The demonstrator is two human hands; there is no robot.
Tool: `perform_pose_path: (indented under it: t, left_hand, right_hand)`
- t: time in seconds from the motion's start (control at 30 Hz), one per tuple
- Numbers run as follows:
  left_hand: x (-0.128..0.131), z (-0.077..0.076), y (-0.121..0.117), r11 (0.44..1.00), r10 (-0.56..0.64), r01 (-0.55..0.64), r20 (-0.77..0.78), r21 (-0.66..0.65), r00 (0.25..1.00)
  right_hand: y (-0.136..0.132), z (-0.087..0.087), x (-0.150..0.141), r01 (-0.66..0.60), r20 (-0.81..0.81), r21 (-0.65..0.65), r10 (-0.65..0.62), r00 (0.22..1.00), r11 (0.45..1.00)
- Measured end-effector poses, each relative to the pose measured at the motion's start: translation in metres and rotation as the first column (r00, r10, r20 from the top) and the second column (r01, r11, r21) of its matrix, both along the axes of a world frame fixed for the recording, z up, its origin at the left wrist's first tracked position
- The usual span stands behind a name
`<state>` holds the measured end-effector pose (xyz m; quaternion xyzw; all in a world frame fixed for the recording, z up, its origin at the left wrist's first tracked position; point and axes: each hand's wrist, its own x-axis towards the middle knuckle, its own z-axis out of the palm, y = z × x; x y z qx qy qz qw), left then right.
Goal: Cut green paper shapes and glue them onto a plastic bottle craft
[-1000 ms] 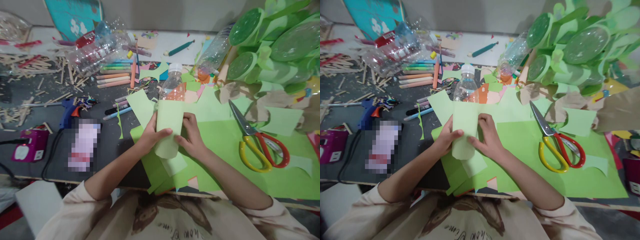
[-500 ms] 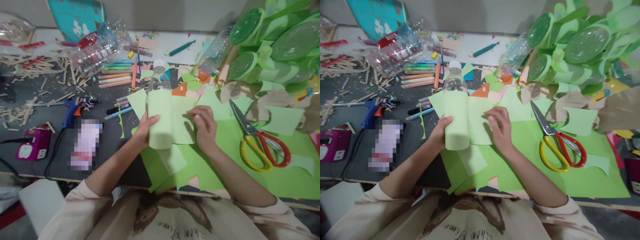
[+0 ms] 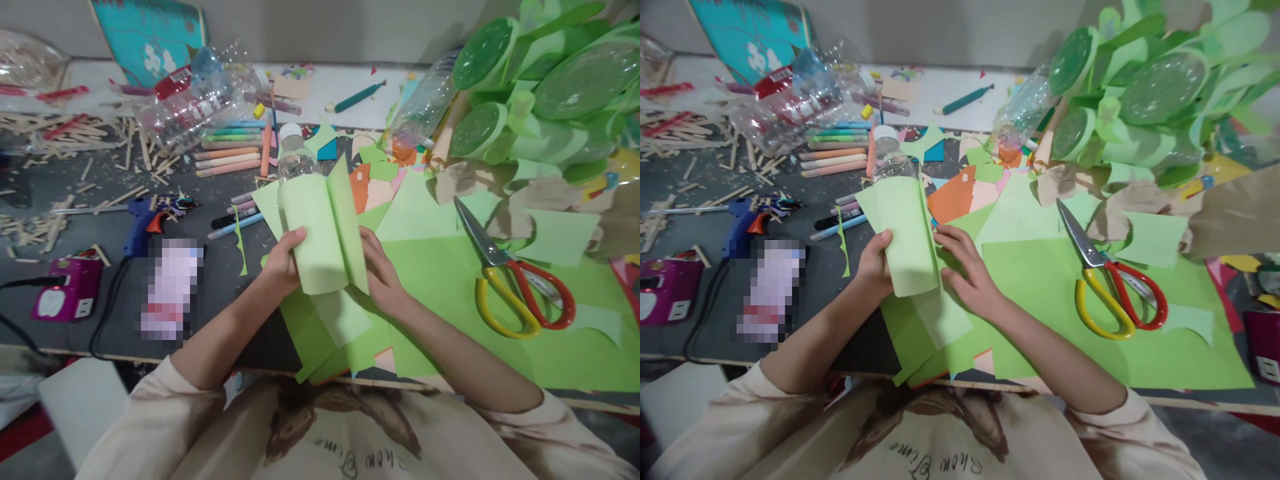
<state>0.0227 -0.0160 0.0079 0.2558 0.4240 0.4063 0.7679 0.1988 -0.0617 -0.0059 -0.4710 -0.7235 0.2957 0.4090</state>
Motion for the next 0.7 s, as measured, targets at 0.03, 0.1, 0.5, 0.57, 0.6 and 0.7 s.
perform_pose_path:
  t: [0.03,0.1,0.5,0.57,0.6,0.7]
  left_hand:
    - [0.001,0.002,0.000,1.000,0.000,0.000,-0.003,-0.006,1.000]
    - [0.002,0.005,-0.002,1.000,0.002,-0.002,-0.015,-0.009,1.000]
    - [0.011,0.010,-0.012,0.998,0.035,-0.036,0.023,0.047,0.999]
    - [0.013,0.009,-0.009,0.992,0.114,-0.117,0.052,0.049,0.992]
    - [0.013,0.009,-0.006,0.987,0.150,-0.154,0.068,0.054,0.986]
    - [0.011,0.010,0.002,0.972,0.216,-0.224,0.113,0.065,0.970]
  right_hand:
    - [-0.001,0.002,0.000,-0.036,-0.074,-0.007,0.035,0.997,0.999]
    - [-0.001,0.004,0.002,-0.107,-0.190,-0.031,0.100,0.977,0.994]
    - [0.002,0.010,0.004,-0.001,-0.051,-0.016,0.000,0.999,1.000]
    - [0.010,0.011,0.013,-0.041,-0.128,-0.051,0.035,0.991,0.998]
    - [0.015,0.012,0.019,-0.062,-0.182,-0.081,0.046,0.982,0.995]
    - [0.030,0.011,0.037,-0.068,-0.341,-0.186,0.000,0.940,0.980]
